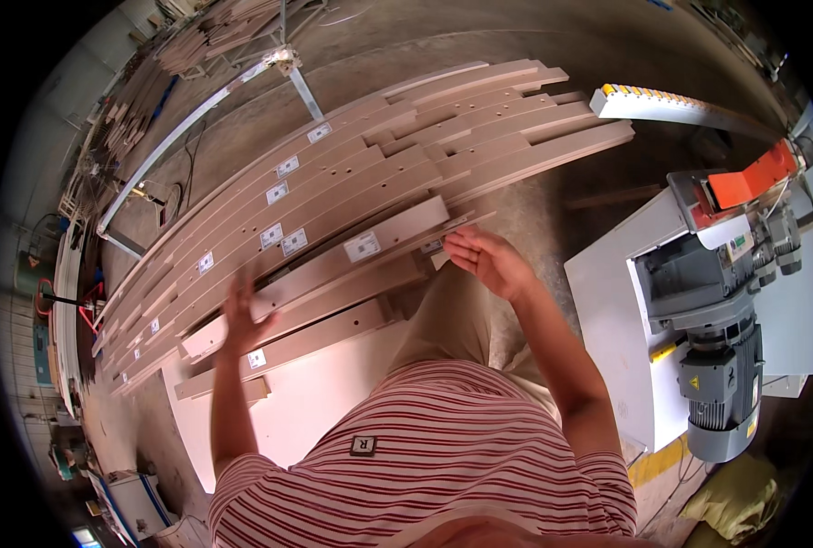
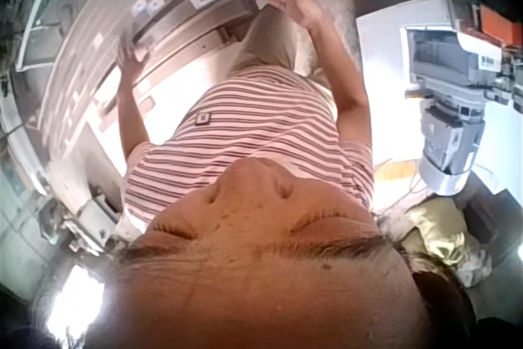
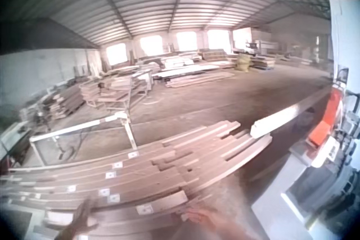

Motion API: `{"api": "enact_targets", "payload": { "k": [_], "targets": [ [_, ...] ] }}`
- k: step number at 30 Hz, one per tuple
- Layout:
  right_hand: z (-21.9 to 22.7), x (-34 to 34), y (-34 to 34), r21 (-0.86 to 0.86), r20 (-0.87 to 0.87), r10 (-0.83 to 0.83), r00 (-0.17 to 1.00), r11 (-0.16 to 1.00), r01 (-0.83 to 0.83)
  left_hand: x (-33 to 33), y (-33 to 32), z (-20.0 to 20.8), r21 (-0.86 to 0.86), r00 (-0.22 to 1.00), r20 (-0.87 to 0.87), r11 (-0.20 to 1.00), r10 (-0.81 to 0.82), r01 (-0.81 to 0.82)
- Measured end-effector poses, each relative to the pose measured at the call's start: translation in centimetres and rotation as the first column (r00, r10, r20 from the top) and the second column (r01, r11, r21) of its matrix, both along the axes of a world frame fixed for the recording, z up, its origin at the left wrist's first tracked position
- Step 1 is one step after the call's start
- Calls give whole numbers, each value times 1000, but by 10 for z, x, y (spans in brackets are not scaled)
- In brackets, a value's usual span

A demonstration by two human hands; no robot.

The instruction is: The person repeatedly picks up thin wooden planks from a pile and places them onto a stack. The person handles the planks by hand, moving them from one location to another within the workshop.

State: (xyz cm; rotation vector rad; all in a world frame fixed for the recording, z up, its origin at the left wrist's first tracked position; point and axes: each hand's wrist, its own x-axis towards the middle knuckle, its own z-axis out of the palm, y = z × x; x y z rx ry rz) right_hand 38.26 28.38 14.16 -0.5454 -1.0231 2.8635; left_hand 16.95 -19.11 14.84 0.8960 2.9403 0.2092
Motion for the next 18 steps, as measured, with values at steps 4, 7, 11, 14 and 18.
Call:
{"api": "enact_targets", "payload": {
  "k": [4,7,11,14,18],
  "targets": [
    [-15,38,8,123,93,7,996,992,-19,20,58,-45,3,942,-335,1000,-4,5],
    [-35,82,20,229,196,-39,980,973,-7,14,61,-53,-22,919,-381,993,101,-118],
    [-79,122,41,251,257,-132,957,966,65,18,59,-36,-63,903,-412,993,-121,104],
    [-85,129,35,263,294,-171,940,960,93,24,55,-29,-217,893,-411,971,-182,98],
    [-95,134,24,265,310,-149,939,962,65,24,61,-24,-178,869,-459,977,-186,115]
  ]
}}
